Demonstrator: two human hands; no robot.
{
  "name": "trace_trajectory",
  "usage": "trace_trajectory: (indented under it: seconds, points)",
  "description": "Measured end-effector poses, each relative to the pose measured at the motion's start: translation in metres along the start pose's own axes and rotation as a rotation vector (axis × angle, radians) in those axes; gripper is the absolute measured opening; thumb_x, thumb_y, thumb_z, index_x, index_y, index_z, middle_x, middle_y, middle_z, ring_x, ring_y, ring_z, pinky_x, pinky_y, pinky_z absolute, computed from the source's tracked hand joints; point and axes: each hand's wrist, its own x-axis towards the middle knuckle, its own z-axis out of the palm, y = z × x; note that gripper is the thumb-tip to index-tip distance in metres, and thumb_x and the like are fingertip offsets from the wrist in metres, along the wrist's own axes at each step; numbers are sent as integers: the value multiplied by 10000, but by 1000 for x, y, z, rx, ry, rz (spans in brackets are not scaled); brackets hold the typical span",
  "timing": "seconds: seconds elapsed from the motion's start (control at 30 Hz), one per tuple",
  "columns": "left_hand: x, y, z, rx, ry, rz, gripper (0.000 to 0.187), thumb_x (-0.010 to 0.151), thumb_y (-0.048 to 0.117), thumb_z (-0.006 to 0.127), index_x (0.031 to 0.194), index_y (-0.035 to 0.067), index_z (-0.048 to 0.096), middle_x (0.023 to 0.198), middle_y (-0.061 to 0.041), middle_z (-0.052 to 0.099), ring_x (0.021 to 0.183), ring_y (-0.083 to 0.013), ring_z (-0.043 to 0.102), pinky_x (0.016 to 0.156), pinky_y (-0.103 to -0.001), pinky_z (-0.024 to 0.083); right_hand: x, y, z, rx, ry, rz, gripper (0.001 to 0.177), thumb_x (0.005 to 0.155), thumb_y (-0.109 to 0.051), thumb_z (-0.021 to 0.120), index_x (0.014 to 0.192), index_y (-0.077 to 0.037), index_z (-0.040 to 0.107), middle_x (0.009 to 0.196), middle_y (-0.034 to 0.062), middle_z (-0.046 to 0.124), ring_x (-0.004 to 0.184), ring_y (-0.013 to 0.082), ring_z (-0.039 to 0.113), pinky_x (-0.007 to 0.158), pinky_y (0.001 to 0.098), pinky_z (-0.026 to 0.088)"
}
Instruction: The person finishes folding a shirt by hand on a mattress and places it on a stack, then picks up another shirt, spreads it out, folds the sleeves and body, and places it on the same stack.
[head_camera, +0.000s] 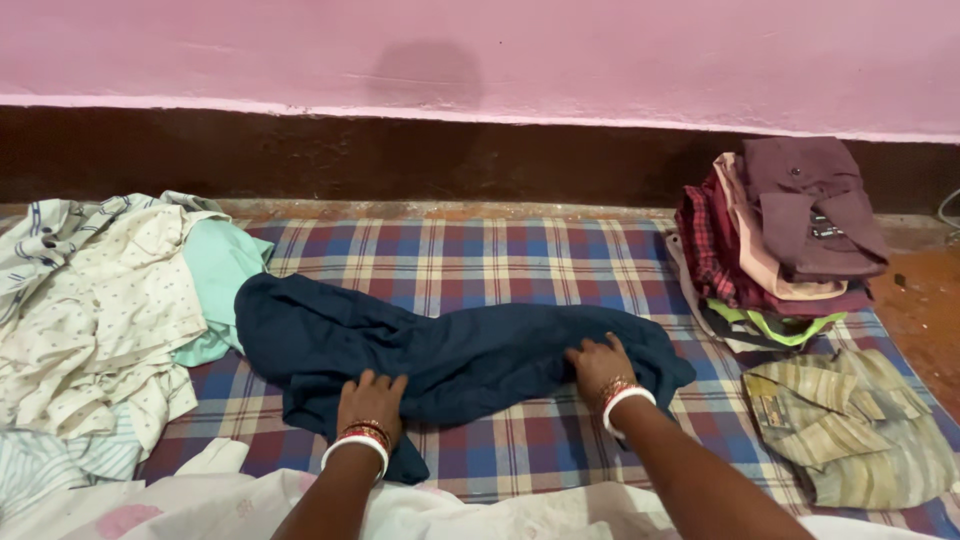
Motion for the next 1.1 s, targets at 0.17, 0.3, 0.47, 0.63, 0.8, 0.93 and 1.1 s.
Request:
trace_trajectory:
  seconds: [0.17, 0.3, 0.47, 0.63, 0.8, 0.93, 1.1]
  points:
    - [16, -7, -35, 6, 109, -11, 321, 930, 206, 584, 1240, 197, 667, 1307, -5, 660, 1388, -205, 440, 1150, -478, 311, 6, 23, -35, 281, 114, -8, 517, 923, -161, 554, 1432, -253, 557, 1300, 130, 622, 1138, 340, 659, 1007, 410, 509]
    - [29, -22, -53, -157, 200, 11, 438, 901, 296, 612, 1313, 148, 629, 1220, -75, 699, 1216, -241, 611, 1223, -490, 284, 23, 61, -44, 304, -90, -89, 465, 946, -347, 510, 1390, -252, 612, 1282, 136, 693, 1195, 332, 645, 1060, 438, 478]
    - [29, -19, -38, -113, -241, 17, 523, 848, 438, 678, 1270, 129, 661, 1241, -99, 705, 1207, -265, 639, 1150, -474, 372, 27, 77, 0, 310, -294, -135, 439, 964, -404, 514, 1326, -205, 664, 1281, 122, 709, 1203, 323, 646, 1066, 430, 475]
    - [8, -16, -24, -111, -762, 35, 674, 783, 616, 761, 1217, 104, 702, 1267, -130, 712, 1197, -295, 673, 1058, -454, 482, -19, 49, 42, 283, -799, -275, 397, 960, -387, 543, 1274, -197, 693, 1252, 109, 719, 1179, 318, 660, 1047, 429, 490]
    - [34, -9, -32, -354, -653, 66, 680, 835, 714, 667, 1099, 98, 778, 1189, -132, 756, 1125, -317, 713, 972, -427, 544, 2, 22, 23, 334, -478, -221, 355, 956, -371, 571, 1222, -189, 722, 1223, 96, 730, 1155, 312, 673, 1028, 428, 506]
    - [42, 3, -39, -558, -176, -87, 375, 929, 452, 650, 1089, 143, 789, 1173, -121, 769, 1118, -331, 719, 989, -439, 554, 38, 10, 0, 345, -172, -150, 324, 953, -357, 595, 1180, -182, 745, 1199, 85, 738, 1136, 308, 683, 1013, 427, 519]
    - [51, 16, -35, -528, -81, -97, 501, 916, 367, 671, 1382, 214, 568, 1484, -53, 498, 1282, -330, 576, 1050, -466, 496, 82, 6, 53, 462, 23, -81, 361, 934, -301, 624, 1259, -160, 697, 1244, 139, 684, 1150, 361, 656, 1016, 457, 503]
